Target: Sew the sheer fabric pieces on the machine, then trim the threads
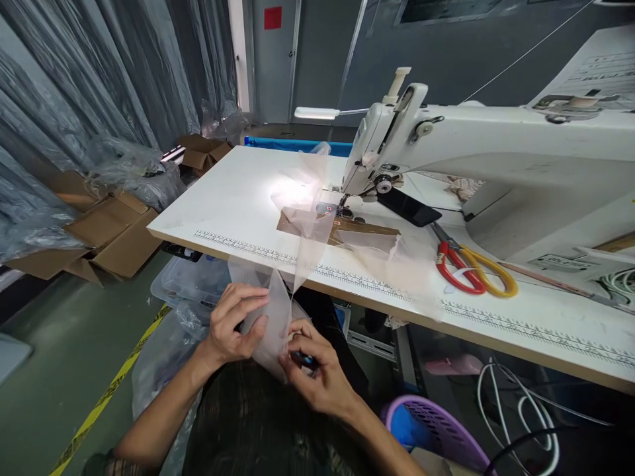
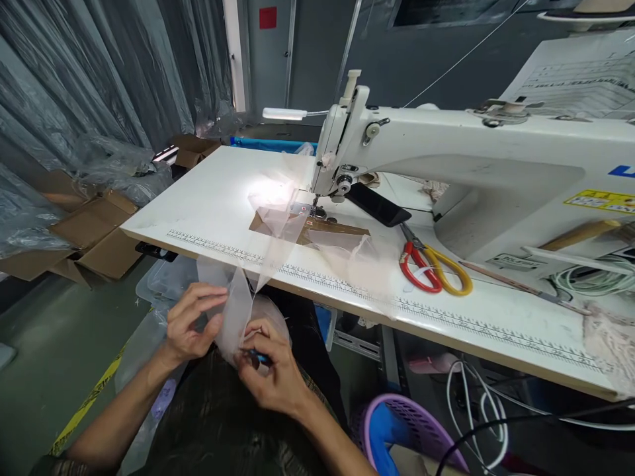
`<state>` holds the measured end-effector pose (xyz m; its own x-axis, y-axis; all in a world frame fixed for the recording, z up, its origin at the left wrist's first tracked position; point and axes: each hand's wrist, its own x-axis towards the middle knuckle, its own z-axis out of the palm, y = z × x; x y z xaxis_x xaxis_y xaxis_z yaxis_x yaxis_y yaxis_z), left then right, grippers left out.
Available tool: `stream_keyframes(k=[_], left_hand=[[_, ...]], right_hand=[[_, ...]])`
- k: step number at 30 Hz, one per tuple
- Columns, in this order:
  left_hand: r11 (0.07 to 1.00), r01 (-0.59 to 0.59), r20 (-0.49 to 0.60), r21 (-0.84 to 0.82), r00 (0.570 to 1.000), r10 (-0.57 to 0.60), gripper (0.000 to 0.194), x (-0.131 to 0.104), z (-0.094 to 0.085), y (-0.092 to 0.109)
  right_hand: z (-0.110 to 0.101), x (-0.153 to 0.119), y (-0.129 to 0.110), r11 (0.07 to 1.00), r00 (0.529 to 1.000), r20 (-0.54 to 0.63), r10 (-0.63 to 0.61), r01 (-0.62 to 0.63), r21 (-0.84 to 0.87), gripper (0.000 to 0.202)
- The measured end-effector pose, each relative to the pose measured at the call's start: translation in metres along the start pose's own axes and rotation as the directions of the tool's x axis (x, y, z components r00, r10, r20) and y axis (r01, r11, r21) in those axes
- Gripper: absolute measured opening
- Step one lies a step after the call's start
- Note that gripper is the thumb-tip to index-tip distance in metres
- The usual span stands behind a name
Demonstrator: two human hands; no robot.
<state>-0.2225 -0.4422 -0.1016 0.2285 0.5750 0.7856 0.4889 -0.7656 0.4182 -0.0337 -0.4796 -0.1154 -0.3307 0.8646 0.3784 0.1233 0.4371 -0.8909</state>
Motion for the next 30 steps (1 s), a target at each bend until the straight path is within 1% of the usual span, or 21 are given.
stream_keyframes(k=[2, 4, 5, 7, 9, 10, 11, 12, 14, 16, 17, 18, 19, 20, 22, 23, 27, 29, 30], left_hand=[[0.995, 0.067, 0.102, -0.07, 0.993, -0.06, 0.018, 0.007, 0.001, -0.002], [0.973, 0.156, 0.233, -0.169, 0.966, -0.114, 0.023, 0.008, 0.008, -0.006], [0.953, 0.209, 0.306, -0.219, 0.942, -0.136, 0.028, 0.007, 0.013, -0.007], [0.886, 0.325, 0.449, -0.329, 0.88, -0.156, 0.038, 0.005, 0.022, -0.009], [0.777, 0.445, 0.56, -0.445, 0.816, -0.146, 0.042, 0.001, 0.028, -0.01], [0.715, 0.5, 0.595, -0.489, 0.791, -0.146, 0.041, 0.0, 0.03, -0.009], [0.66, 0.55, 0.615, -0.512, 0.771, -0.166, 0.039, -0.002, 0.031, -0.009], [0.619, 0.597, 0.624, -0.51, 0.752, -0.213, 0.037, -0.004, 0.031, -0.009], [0.567, 0.692, 0.623, -0.447, 0.696, -0.357, 0.036, -0.008, 0.03, -0.008], [0.518, 0.773, 0.612, -0.365, 0.619, -0.493, 0.036, -0.01, 0.026, -0.006], [0.495, 0.802, 0.606, -0.336, 0.586, -0.538, 0.037, -0.011, 0.025, -0.005], [0.477, 0.819, 0.602, -0.318, 0.563, -0.565, 0.038, -0.011, 0.023, -0.004], [0.469, 0.827, 0.597, -0.31, 0.553, -0.581, 0.039, -0.01, 0.021, -0.003], [0.472, 0.827, 0.592, -0.304, 0.553, -0.587, 0.04, -0.01, 0.019, -0.003], [0.487, 0.82, 0.588, -0.299, 0.561, -0.583, 0.04, -0.008, 0.017, -0.002], [0.494, 0.817, 0.591, -0.299, 0.565, -0.576, 0.04, -0.007, 0.016, -0.002], [0.512, 0.803, 0.594, -0.305, 0.581, -0.556, 0.038, -0.007, 0.016, -0.002], [0.519, 0.797, 0.589, -0.31, 0.589, -0.552, 0.036, -0.009, 0.016, -0.003], [0.51, 0.8, 0.591, -0.316, 0.587, -0.553, 0.035, -0.01, 0.016, -0.004]], right_hand=[[0.001, -0.011, -0.009, 1.0, 0.996, 0.091, -0.006, 0.004, 0.023, 0.008], [0.003, -0.018, -0.013, 0.999, 0.992, 0.127, 0.013, -0.018, 0.037, 0.01], [0.004, -0.021, -0.013, 0.999, 0.992, 0.127, 0.022, -0.027, 0.041, 0.011], [0.005, -0.024, -0.013, 0.998, 0.993, 0.113, 0.029, -0.034, 0.047, 0.012], [0.004, -0.027, -0.011, 0.998, 0.994, 0.109, 0.033, -0.039, 0.05, 0.012], [0.002, -0.027, -0.01, 0.998, 0.992, 0.117, 0.039, -0.045, 0.048, 0.012], [0.0, -0.027, -0.008, 0.998, 0.99, 0.133, 0.049, -0.055, 0.042, 0.012], [-0.003, -0.027, -0.006, 0.997, 0.986, 0.156, 0.065, -0.071, 0.031, 0.012], [-0.01, -0.024, 0.0, 0.992, 0.974, 0.187, 0.127, -0.128, -0.006, 0.011], [-0.017, -0.018, 0.007, 0.976, 0.962, 0.166, 0.216, -0.21, -0.052, 0.01], [-0.02, -0.014, 0.011, 0.966, 0.957, 0.137, 0.258, -0.25, -0.071, 0.014], [-0.022, -0.009, 0.014, 0.955, 0.951, 0.101, 0.292, -0.285, -0.084, 0.021], [-0.023, -0.004, 0.016, 0.945, 0.945, 0.067, 0.32, -0.313, -0.093, 0.029], [-0.023, 0.001, 0.018, 0.938, 0.941, 0.038, 0.337, -0.332, -0.101, 0.038], [-0.021, 0.01, 0.021, 0.93, 0.937, -0.001, 0.348, -0.346, -0.125, 0.049], [-0.019, 0.013, 0.022, 0.93, 0.94, -0.008, 0.341, -0.339, -0.142, 0.052], [-0.01, 0.023, 0.025, 0.944, 0.962, 0.035, 0.269, -0.256, -0.209, 0.05], [-0.006, 0.025, 0.027, 0.943, 0.967, 0.03, 0.251, -0.237, -0.233, 0.049], [-0.005, 0.026, 0.028, 0.94, 0.968, 0.018, 0.252, -0.24, -0.243, 0.048]])
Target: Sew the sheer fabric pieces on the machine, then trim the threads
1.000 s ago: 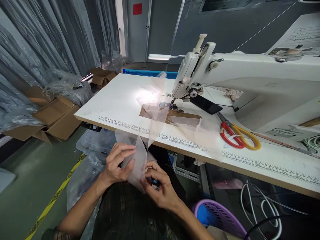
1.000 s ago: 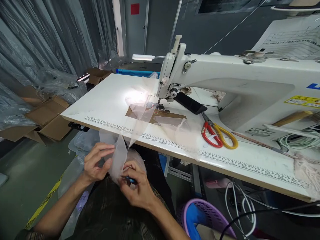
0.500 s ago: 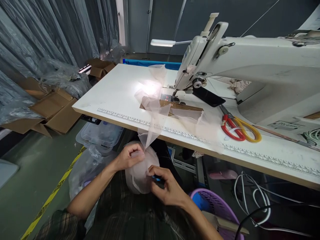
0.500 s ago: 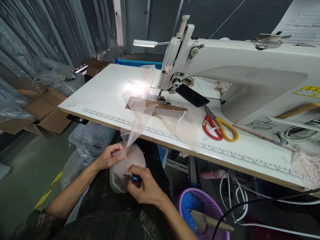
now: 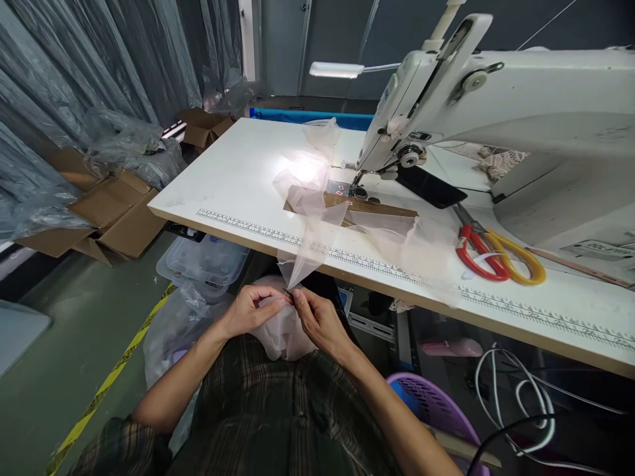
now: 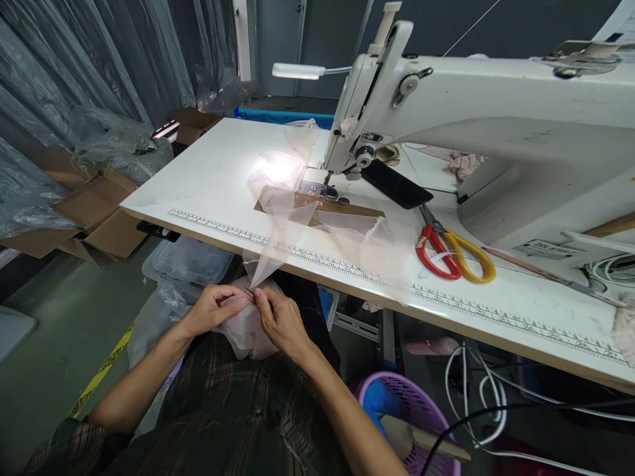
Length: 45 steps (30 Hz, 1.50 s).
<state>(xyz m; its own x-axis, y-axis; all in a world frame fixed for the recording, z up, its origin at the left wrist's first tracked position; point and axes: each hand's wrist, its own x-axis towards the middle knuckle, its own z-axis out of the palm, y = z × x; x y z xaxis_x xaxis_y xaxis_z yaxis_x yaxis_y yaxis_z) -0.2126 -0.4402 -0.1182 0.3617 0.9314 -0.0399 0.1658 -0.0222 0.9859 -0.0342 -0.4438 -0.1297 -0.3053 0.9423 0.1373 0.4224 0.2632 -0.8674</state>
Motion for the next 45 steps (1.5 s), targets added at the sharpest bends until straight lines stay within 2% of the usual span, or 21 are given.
stream_keyframes(k=[3, 6, 11, 15, 18, 22, 25, 27, 29, 30, 31, 32, 33, 35, 37, 39, 41, 45], left_hand=[[0.996, 0.038, -0.008, -0.085, 0.999, -0.038, 0.032, -0.001, 0.0, -0.004], [0.981, 0.076, -0.028, -0.176, 0.996, -0.082, 0.031, -0.001, 0.001, -0.007], [0.97, 0.129, -0.009, -0.204, 0.991, -0.133, 0.032, -0.002, 0.0, -0.006], [0.961, 0.154, -0.001, -0.231, 0.987, -0.158, 0.032, -0.002, 0.0, -0.005], [0.938, 0.167, -0.008, -0.303, 0.984, -0.177, 0.033, -0.003, 0.003, 0.0], [0.835, 0.198, -0.066, -0.513, 0.961, -0.269, 0.037, -0.006, 0.008, 0.012], [0.8, 0.15, -0.159, -0.582, 0.943, -0.292, 0.038, -0.01, 0.009, 0.013], [0.847, 0.125, -0.226, -0.516, 0.934, -0.276, 0.038, -0.013, 0.008, 0.007], [0.955, 0.055, -0.359, -0.292, 0.919, -0.163, 0.034, -0.017, 0.007, -0.002], [0.995, -0.007, -0.436, -0.103, 0.899, -0.039, 0.031, -0.018, 0.006, -0.006], [0.99, -0.079, -0.485, 0.115, 0.866, 0.126, 0.027, -0.02, 0.006, -0.009], [0.933, -0.153, -0.479, 0.325, 0.824, 0.302, 0.023, -0.021, 0.005, -0.01], [0.839, -0.228, -0.414, 0.493, 0.787, 0.457, 0.02, -0.021, 0.005, -0.01], [0.645, -0.392, -0.179, 0.656, 0.749, 0.638, 0.018, -0.02, 0.006, -0.006], [0.529, -0.546, 0.06, 0.65, 0.731, 0.68, 0.024, -0.016, 0.008, 0.0], [0.505, -0.628, 0.196, 0.592, 0.72, 0.665, 0.029, -0.01, 0.01, 0.005], [0.56, -0.655, 0.221, 0.507, 0.727, 0.65, 0.027, -0.003, 0.012, 0.007], [0.728, -0.617, 0.154, 0.299, 0.784, 0.602, 0.015, 0.004, 0.014, 0.003]], right_hand=[[0.002, -0.002, 0.003, 0.999, 0.999, -0.035, 0.038, -0.038, 0.011, 0.046], [0.002, -0.006, 0.003, 0.998, 0.999, -0.006, 0.04, -0.04, 0.046, 0.045], [0.002, -0.005, -0.002, 1.0, 0.999, 0.05, -0.015, 0.015, -0.007, 0.046], [0.006, -0.002, -0.002, 0.999, 1.0, 0.0, 0.027, -0.027, -0.042, 0.046], [0.008, -0.006, 0.002, 0.995, 0.999, -0.035, 0.039, -0.035, 0.096, 0.046], [0.009, -0.018, 0.009, 0.918, 0.997, 0.07, 0.026, -0.052, 0.394, 0.046], [0.011, -0.027, 0.013, 0.797, 0.974, 0.16, 0.162, -0.225, 0.561, 0.047], [0.012, -0.031, 0.015, 0.699, 0.946, 0.165, 0.279, -0.318, 0.641, 0.046], [0.012, -0.032, 0.016, 0.629, 0.926, 0.135, 0.354, -0.342, 0.698, 0.047], [0.011, -0.032, 0.016, 0.613, 0.921, 0.121, 0.369, -0.34, 0.713, 0.047], [0.01, -0.032, 0.016, 0.612, 0.921, 0.112, 0.372, -0.334, 0.717, 0.047], [0.009, -0.031, 0.015, 0.623, 0.925, 0.108, 0.363, -0.327, 0.711, 0.047], [0.008, -0.03, 0.014, 0.644, 0.933, 0.102, 0.346, -0.315, 0.697, 0.046], [0.006, -0.028, 0.011, 0.706, 0.953, 0.084, 0.291, -0.273, 0.654, 0.042], [0.004, -0.027, 0.006, 0.769, 0.974, 0.057, 0.217, -0.207, 0.605, 0.037], [0.002, -0.026, 0.002, 0.82, 0.989, 0.032, 0.144, -0.137, 0.556, 0.033], [0.0, -0.026, 0.001, 0.849, 0.995, 0.029, 0.097, -0.098, 0.519, 0.033], [-0.003, -0.028, 0.003, 0.866, 0.994, 0.093, 0.056, -0.095, 0.491, 0.039]])
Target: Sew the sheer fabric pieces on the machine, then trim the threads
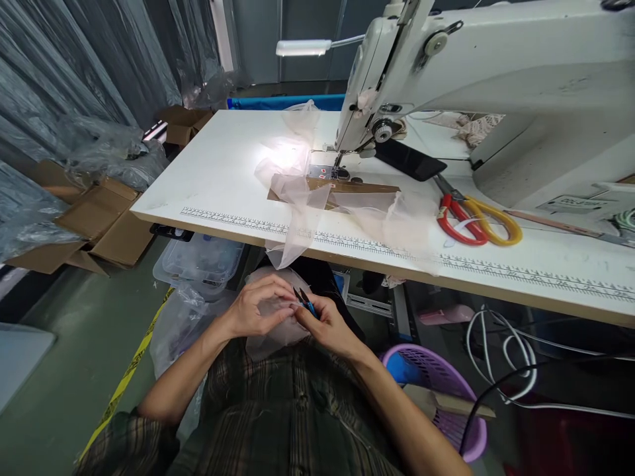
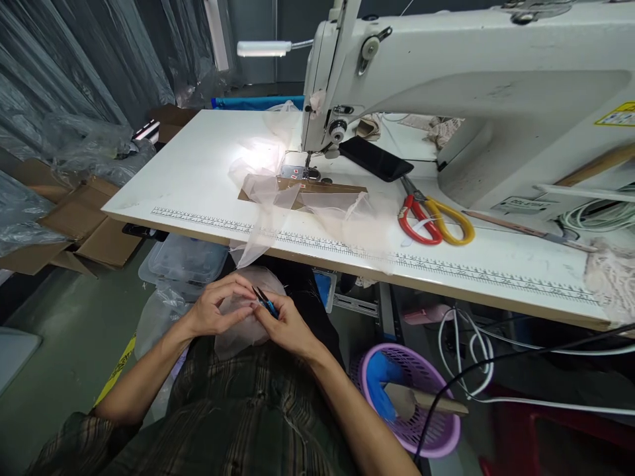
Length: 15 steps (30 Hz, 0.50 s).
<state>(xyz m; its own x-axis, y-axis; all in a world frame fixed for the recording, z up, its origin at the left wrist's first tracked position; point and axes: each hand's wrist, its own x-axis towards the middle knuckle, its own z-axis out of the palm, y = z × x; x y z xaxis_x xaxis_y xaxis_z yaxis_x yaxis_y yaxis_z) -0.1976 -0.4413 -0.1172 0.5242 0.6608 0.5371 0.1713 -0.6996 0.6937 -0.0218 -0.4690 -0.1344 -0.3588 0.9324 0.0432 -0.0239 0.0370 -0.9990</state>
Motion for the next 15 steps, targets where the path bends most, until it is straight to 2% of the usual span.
stream_keyframes(k=[4, 8, 10, 12, 15], left_hand=[[0.983, 0.137, -0.031, -0.119, 0.99, -0.141, 0.011, -0.003, -0.002, -0.002], [0.926, 0.329, -0.013, -0.183, 0.941, -0.337, 0.018, -0.004, -0.013, -0.001], [0.87, 0.447, 0.035, -0.21, 0.892, -0.45, 0.026, -0.003, -0.019, 0.001], [0.787, 0.563, 0.104, -0.254, 0.824, -0.556, 0.034, -0.002, -0.023, 0.004], [0.655, 0.67, 0.192, -0.35, 0.736, -0.65, 0.044, 0.001, -0.026, 0.009]], right_hand=[[-0.002, 0.0, 0.001, 0.999, 0.999, 0.031, 0.045, -0.044, -0.021, 0.038], [-0.005, 0.003, -0.003, 0.998, 0.998, 0.018, 0.053, -0.052, -0.031, 0.035], [-0.007, 0.005, -0.005, 0.998, 0.999, 0.015, 0.047, -0.046, -0.035, 0.036], [-0.008, 0.007, -0.006, 0.998, 0.999, 0.02, 0.046, -0.045, -0.044, 0.038], [-0.007, 0.009, -0.008, 0.997, 0.999, 0.019, 0.047, -0.046, -0.063, 0.04]])
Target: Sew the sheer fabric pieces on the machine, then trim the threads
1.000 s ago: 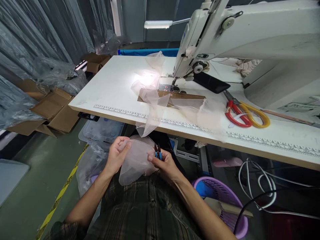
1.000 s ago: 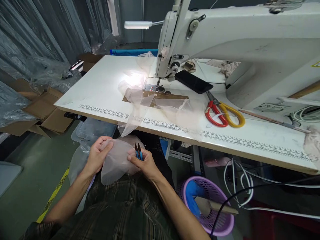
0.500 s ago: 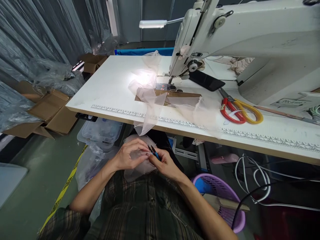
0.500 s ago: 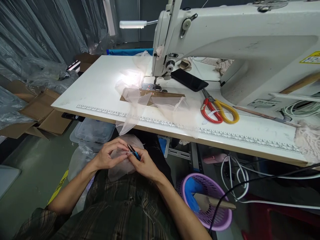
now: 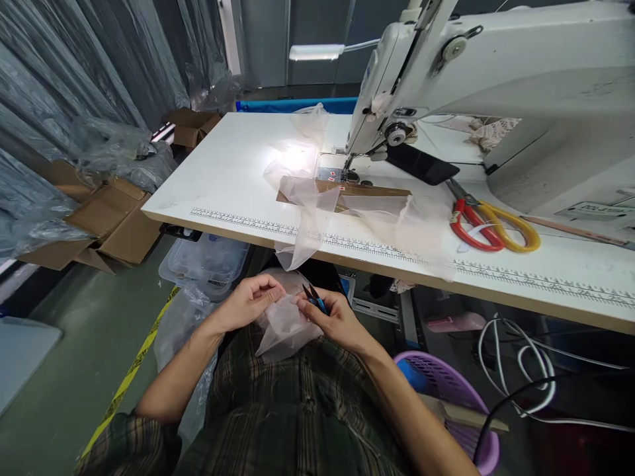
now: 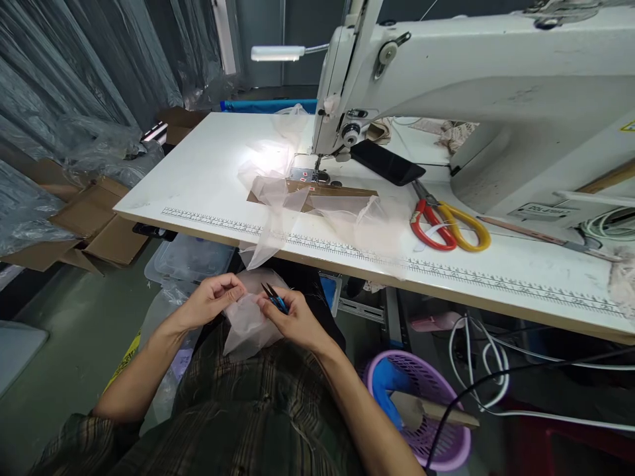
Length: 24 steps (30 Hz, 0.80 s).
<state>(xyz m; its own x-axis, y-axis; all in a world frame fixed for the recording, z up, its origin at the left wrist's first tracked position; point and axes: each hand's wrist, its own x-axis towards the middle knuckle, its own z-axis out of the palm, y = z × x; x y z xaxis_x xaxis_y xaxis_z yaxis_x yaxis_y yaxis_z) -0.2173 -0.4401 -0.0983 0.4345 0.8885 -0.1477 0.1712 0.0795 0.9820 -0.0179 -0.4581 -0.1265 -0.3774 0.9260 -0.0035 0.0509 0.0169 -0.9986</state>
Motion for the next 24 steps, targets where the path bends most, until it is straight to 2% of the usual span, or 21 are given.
stream_keyframes(k=[5, 11, 17, 19, 21, 24], left_hand=[[0.988, 0.136, 0.023, -0.076, 0.991, -0.135, 0.045, 0.0, -0.001, 0.003], [0.993, 0.117, 0.05, -0.008, 0.992, -0.116, 0.03, 0.003, -0.004, 0.003], [0.995, 0.102, 0.105, 0.019, 0.989, -0.103, 0.024, 0.004, -0.01, -0.002], [0.994, 0.066, 0.106, 0.085, 0.992, -0.075, 0.023, 0.004, -0.014, -0.003], [0.975, -0.018, 0.135, 0.221, 0.991, -0.012, 0.023, 0.003, -0.018, -0.003], [0.889, -0.184, 0.253, 0.42, 0.964, 0.08, 0.015, 0.0, -0.019, -0.005]], right_hand=[[0.002, 0.001, -0.003, 0.999, 1.0, 0.019, -0.021, 0.022, -0.028, 0.039], [0.004, 0.0, -0.008, 0.998, 1.0, 0.01, -0.01, 0.011, -0.057, 0.039], [0.005, -0.001, -0.008, 0.997, 1.0, 0.012, -0.006, 0.007, -0.083, 0.035], [0.005, -0.003, -0.006, 0.996, 1.0, 0.012, 0.001, 0.0, -0.084, 0.033], [0.003, -0.006, -0.004, 0.997, 1.0, -0.005, 0.008, -0.008, -0.072, 0.032], [-0.004, -0.017, 0.002, 0.999, 0.999, -0.043, 0.025, -0.026, -0.036, 0.034]])
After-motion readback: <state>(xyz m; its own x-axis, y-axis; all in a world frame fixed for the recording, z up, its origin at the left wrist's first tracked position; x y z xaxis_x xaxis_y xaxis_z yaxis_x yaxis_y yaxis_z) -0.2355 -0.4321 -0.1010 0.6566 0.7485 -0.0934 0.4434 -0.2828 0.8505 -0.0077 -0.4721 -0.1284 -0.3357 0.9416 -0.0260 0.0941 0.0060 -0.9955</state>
